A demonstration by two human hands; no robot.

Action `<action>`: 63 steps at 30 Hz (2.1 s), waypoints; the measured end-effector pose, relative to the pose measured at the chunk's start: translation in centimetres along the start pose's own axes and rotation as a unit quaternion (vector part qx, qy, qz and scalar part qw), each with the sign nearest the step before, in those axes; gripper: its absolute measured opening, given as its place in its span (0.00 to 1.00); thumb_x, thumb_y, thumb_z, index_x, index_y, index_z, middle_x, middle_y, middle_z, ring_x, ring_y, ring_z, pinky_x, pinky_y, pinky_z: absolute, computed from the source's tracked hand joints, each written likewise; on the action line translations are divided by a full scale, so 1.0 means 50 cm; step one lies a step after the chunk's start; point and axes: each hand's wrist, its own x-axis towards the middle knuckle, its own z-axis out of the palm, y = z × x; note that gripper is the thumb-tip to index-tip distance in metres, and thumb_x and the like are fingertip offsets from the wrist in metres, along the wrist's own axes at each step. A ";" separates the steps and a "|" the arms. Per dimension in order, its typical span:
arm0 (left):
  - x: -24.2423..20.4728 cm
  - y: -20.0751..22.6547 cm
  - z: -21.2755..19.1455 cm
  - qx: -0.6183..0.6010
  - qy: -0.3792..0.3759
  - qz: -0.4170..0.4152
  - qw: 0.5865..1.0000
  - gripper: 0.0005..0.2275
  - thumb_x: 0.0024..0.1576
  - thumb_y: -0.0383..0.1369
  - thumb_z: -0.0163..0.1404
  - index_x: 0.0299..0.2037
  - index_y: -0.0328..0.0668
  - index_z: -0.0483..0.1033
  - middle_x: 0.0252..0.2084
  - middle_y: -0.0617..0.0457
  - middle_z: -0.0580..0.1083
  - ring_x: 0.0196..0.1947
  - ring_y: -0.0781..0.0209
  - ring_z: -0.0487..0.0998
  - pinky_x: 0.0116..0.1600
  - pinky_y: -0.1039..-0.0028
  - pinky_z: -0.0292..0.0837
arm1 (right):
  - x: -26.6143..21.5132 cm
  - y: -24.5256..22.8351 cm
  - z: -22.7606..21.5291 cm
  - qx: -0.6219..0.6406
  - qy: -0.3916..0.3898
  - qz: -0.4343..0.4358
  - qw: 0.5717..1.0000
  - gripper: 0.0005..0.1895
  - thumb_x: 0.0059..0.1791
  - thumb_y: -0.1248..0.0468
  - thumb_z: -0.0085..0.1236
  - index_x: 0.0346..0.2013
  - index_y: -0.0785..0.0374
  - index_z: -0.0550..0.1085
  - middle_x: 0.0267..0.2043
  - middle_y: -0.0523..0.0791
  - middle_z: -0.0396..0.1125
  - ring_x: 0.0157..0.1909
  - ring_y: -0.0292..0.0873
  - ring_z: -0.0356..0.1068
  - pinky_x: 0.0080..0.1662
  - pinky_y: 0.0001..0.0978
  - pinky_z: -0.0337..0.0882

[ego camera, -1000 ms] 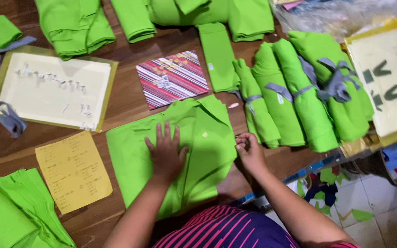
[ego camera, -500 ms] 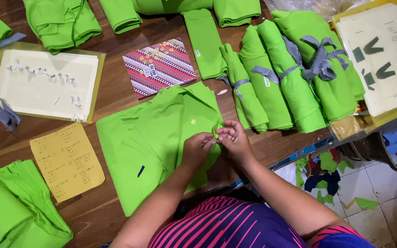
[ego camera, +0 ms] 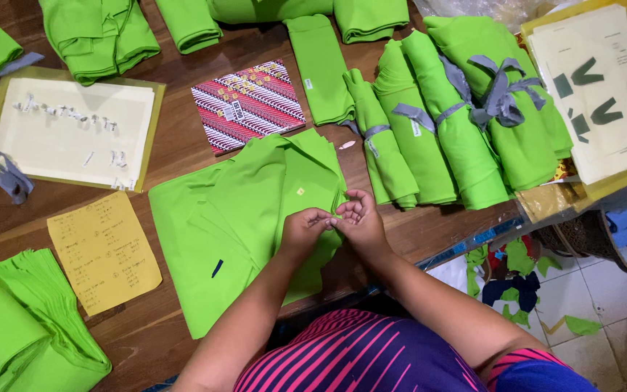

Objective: The person folds a lime green garment on a wooden table, aligning the edges and smoothing the fabric. They then secure the folded garment with a small pin and place it on a stack of similar folded items.

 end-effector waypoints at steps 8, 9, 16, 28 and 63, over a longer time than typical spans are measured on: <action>0.026 -0.056 -0.007 -0.014 -0.007 0.002 1.000 0.04 0.54 0.24 0.54 0.37 0.34 0.81 0.26 0.47 0.78 0.28 0.67 0.75 0.39 0.77 0.71 | 0.017 0.044 -0.020 -0.004 0.005 -0.003 1.000 0.33 0.42 0.78 0.58 0.58 0.61 0.57 0.33 0.44 0.67 0.33 0.31 0.66 0.36 0.17 0.69; 0.031 -0.067 -0.008 -0.024 -0.015 0.008 1.000 0.04 0.55 0.24 0.54 0.36 0.33 0.81 0.26 0.45 0.78 0.28 0.65 0.75 0.39 0.76 0.71 | 0.021 0.055 -0.024 -0.003 0.004 -0.004 1.000 0.32 0.42 0.78 0.57 0.58 0.61 0.58 0.32 0.44 0.66 0.32 0.31 0.66 0.35 0.16 0.69; 0.010 0.006 -0.006 -0.046 -0.005 -0.007 0.999 0.04 0.54 0.25 0.54 0.36 0.35 0.81 0.25 0.50 0.78 0.27 0.71 0.75 0.39 0.80 0.70 | -0.005 -0.016 -0.007 -0.060 -0.017 -0.007 0.998 0.43 0.36 0.75 0.69 0.61 0.60 0.56 0.35 0.46 0.66 0.35 0.35 0.65 0.37 0.20 0.70; -0.042 0.089 -0.223 -0.159 0.359 -0.037 0.919 0.02 0.65 0.31 0.39 0.42 0.49 0.65 0.24 0.67 0.55 0.21 0.78 0.57 0.27 0.89 0.54 | -0.009 -0.100 0.012 -0.207 0.074 -0.042 0.975 0.24 0.44 0.75 0.57 0.54 0.60 0.68 0.41 0.48 0.69 0.41 0.38 0.70 0.43 0.25 0.72; -0.017 0.031 -0.331 0.558 0.345 -0.020 0.755 0.07 0.61 0.40 0.40 0.39 0.54 0.71 0.36 0.57 0.67 0.47 0.56 0.73 0.54 0.56 0.66 | 0.503 -0.213 0.223 -0.497 -0.010 -0.194 0.845 0.07 0.42 0.65 0.63 0.34 0.52 0.77 0.32 0.44 0.70 0.41 0.51 0.73 0.47 0.41 0.71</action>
